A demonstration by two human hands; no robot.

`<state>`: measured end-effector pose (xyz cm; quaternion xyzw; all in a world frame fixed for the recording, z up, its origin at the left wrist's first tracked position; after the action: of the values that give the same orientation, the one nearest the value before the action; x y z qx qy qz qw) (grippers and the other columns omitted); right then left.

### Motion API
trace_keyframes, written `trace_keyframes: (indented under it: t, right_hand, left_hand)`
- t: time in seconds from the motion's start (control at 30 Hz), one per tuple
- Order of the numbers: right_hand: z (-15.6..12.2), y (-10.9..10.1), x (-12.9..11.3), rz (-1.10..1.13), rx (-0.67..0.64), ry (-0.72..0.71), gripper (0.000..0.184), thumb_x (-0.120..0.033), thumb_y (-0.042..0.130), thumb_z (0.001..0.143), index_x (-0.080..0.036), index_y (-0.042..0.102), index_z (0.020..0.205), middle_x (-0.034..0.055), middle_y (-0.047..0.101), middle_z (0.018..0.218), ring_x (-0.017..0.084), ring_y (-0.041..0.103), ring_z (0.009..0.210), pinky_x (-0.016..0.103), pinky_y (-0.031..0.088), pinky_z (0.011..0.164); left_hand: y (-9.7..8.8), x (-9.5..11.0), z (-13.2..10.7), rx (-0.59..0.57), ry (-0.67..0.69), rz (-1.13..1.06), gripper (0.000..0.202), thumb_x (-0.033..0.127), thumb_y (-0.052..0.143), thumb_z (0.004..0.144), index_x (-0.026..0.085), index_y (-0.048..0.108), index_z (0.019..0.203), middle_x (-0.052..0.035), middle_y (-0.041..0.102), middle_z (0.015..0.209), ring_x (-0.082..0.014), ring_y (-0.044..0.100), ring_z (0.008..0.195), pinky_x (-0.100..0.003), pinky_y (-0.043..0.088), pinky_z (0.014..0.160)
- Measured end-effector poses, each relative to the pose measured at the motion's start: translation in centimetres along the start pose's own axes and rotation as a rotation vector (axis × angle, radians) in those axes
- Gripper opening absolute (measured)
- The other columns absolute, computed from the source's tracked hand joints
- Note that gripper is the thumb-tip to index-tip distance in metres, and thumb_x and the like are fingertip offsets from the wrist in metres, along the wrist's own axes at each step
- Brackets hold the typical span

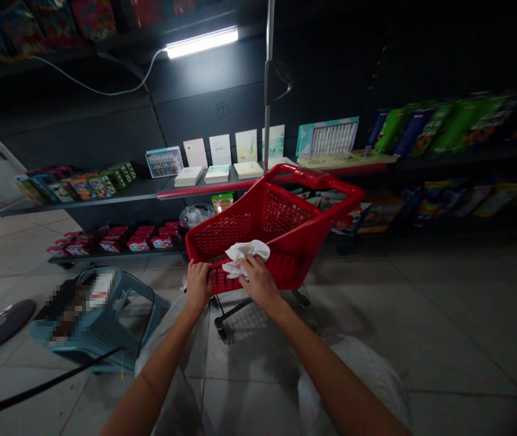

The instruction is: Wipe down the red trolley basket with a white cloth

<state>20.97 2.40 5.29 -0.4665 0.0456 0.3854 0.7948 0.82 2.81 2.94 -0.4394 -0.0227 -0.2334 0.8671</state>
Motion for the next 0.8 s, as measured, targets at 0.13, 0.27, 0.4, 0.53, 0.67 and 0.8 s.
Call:
trace_keyframes:
  t: [0.13, 0.27, 0.4, 0.53, 0.67, 0.8]
  right_hand:
    - [-0.8, 3.3, -1.0, 0.001, -0.159, -0.133, 0.041, -0.007, 0.060, 0.088, -0.021, 0.069, 0.126, 0.0112, 0.064, 0.127, 0.031, 0.054, 0.123, 0.046, 0.051, 0.107]
    - [-1.6, 6.4, -1.4, 0.035, -0.222, -0.153, 0.048, -0.007, 0.062, 0.088, -0.025, 0.069, 0.132, 0.0094, 0.062, 0.139, 0.031, 0.051, 0.136, 0.048, 0.048, 0.114]
    - [-1.8, 7.2, -1.2, 0.086, -0.258, -0.164, 0.055, -0.004, 0.062, 0.087, -0.027, 0.067, 0.137, 0.0082, 0.065, 0.135, 0.027, 0.053, 0.138, 0.044, 0.048, 0.115]
    - [-1.8, 5.0, 0.9, 0.053, -0.156, -0.061, 0.053, -0.006, 0.063, 0.086, -0.025, 0.068, 0.135, 0.0107, 0.064, 0.139, 0.028, 0.053, 0.137, 0.044, 0.047, 0.115]
    - [-2.5, 0.4, 6.1, 0.014, 0.054, 0.120, 0.046, -0.004, 0.059, 0.084, -0.020, 0.071, 0.126, 0.0131, 0.065, 0.134, 0.027, 0.055, 0.131, 0.045, 0.044, 0.117]
    - [-4.3, -4.7, 13.7, 0.204, 0.417, 0.512, 0.033, -0.012, 0.064, 0.082, -0.017, 0.072, 0.114, 0.0131, 0.068, 0.124, 0.025, 0.062, 0.115, 0.045, 0.049, 0.108]
  left_hand:
    - [0.1, 0.0, 0.0, -0.013, -0.011, -0.001, 0.013, 0.018, 0.051, 0.095, 0.025, 0.061, 0.097, -0.0048, 0.067, 0.093, -0.0256, 0.060, 0.095, -0.052, 0.037, 0.117]
    - [0.0, 0.3, -0.2, -0.023, -0.009, 0.009, 0.021, 0.011, 0.049, 0.089, 0.025, 0.062, 0.097, -0.0051, 0.065, 0.088, -0.0267, 0.059, 0.091, -0.052, 0.038, 0.116]
    - [0.0, 0.4, -0.3, -0.014, -0.002, 0.001, 0.022, 0.012, 0.048, 0.089, 0.026, 0.062, 0.098, -0.0053, 0.065, 0.089, -0.0269, 0.060, 0.092, -0.053, 0.035, 0.119]
    - [0.2, 0.2, -0.3, 0.009, 0.009, -0.009, 0.015, 0.021, 0.049, 0.096, 0.025, 0.063, 0.100, -0.0055, 0.068, 0.094, -0.0260, 0.061, 0.095, -0.052, 0.034, 0.120]
    - [0.2, 0.0, -0.2, 0.044, 0.027, -0.014, 0.014, 0.030, 0.049, 0.101, 0.025, 0.062, 0.101, -0.0052, 0.068, 0.094, -0.0252, 0.061, 0.094, -0.051, 0.035, 0.119]
    - [0.3, 0.1, -0.3, 0.044, 0.009, -0.022, 0.016, 0.032, 0.048, 0.102, 0.025, 0.063, 0.101, -0.0054, 0.069, 0.096, -0.0253, 0.061, 0.094, -0.053, 0.035, 0.120]
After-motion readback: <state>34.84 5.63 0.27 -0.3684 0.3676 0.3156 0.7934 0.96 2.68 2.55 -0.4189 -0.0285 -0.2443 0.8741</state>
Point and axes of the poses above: each hand's wrist, its own z-axis towards the middle knuckle, its own y-axis out of the palm, x = y × z, the point moved 5 cm from there along z, towards the middle knuckle
